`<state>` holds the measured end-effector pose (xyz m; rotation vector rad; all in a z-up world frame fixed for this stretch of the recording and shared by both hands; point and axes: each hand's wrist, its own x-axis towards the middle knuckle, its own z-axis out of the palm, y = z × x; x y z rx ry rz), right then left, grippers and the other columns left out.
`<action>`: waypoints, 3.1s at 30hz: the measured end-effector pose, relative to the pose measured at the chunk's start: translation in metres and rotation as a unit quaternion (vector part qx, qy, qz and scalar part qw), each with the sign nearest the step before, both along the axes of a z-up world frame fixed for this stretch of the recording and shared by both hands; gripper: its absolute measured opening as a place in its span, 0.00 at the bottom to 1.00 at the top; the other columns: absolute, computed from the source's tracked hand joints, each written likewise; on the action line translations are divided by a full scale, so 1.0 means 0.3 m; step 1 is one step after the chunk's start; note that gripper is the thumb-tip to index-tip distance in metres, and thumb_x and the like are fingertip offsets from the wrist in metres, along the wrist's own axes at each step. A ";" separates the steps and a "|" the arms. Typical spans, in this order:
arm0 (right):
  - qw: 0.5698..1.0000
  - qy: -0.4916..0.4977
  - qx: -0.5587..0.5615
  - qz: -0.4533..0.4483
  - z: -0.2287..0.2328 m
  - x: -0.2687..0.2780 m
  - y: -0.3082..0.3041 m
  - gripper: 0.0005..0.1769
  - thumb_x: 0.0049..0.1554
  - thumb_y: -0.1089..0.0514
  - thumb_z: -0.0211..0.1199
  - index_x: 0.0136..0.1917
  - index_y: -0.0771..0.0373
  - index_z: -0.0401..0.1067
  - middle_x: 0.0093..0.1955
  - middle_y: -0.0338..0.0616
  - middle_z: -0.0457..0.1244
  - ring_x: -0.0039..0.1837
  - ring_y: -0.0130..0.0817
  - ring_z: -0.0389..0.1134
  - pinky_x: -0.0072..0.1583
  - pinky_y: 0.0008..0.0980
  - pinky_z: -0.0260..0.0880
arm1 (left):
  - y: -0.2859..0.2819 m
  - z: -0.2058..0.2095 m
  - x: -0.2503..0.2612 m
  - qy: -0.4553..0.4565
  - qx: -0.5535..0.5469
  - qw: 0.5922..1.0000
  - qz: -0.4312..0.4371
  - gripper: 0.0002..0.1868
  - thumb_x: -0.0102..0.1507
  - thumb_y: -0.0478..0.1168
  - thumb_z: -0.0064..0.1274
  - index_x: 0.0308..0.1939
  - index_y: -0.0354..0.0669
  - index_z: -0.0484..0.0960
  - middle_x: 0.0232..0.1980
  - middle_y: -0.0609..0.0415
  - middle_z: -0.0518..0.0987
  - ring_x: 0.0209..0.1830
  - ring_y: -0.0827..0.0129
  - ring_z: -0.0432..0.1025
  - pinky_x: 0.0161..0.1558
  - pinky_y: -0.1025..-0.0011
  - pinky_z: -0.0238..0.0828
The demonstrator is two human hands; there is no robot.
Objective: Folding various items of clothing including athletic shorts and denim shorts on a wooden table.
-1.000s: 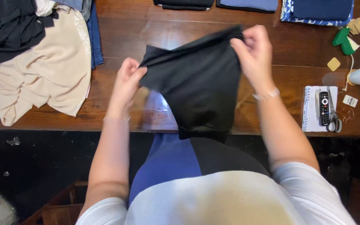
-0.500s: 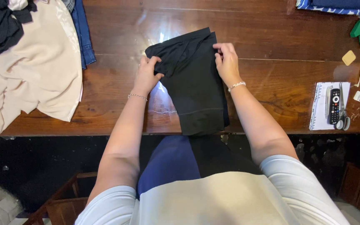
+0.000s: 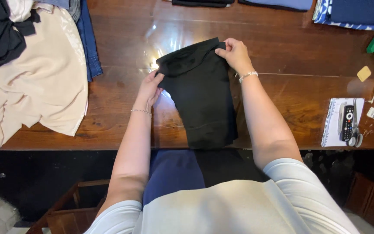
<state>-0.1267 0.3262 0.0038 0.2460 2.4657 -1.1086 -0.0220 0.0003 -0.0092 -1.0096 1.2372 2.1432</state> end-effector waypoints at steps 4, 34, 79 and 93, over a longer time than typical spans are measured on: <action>0.991 0.103 0.009 0.081 -0.037 -0.014 0.007 0.24 0.65 0.56 0.71 0.36 0.53 0.56 0.43 0.34 0.52 0.49 0.35 0.56 0.55 0.33 0.57 | -0.013 -0.025 0.022 0.036 -0.097 0.995 0.008 0.26 0.67 0.52 0.55 0.60 0.35 0.83 0.62 0.45 0.86 0.62 0.61 0.81 0.68 0.70 0.76; 0.834 0.405 0.002 0.375 1.098 0.422 0.258 0.15 0.59 0.60 0.79 0.42 0.64 0.72 0.43 0.44 0.66 0.47 0.37 0.68 0.50 0.33 0.70 | -0.054 1.062 0.168 0.619 -0.494 0.446 -0.417 0.03 0.74 0.33 0.56 0.45 0.39 0.77 0.45 0.49 0.71 0.39 0.54 0.71 0.40 0.59 0.71; 0.906 0.238 -0.029 0.349 1.176 0.773 0.407 0.07 0.62 0.58 0.62 0.51 0.61 0.68 0.50 0.39 0.73 0.41 0.30 0.73 0.45 0.30 0.71 | 0.038 1.196 0.490 0.533 -0.338 0.704 -0.326 0.07 0.72 0.31 0.45 0.49 0.47 0.66 0.59 0.50 0.87 0.20 0.81 0.61 0.23 0.81 0.60; 0.893 0.430 -0.086 0.097 0.932 0.806 0.411 0.05 0.66 0.61 0.73 0.53 0.61 0.78 0.39 0.42 0.68 0.38 0.40 0.67 0.48 0.37 0.70 | 0.017 0.776 0.328 0.648 -0.558 0.517 0.035 0.08 0.75 0.40 0.54 0.48 0.42 0.86 0.42 0.55 0.88 0.40 0.54 0.84 0.48 0.62 0.82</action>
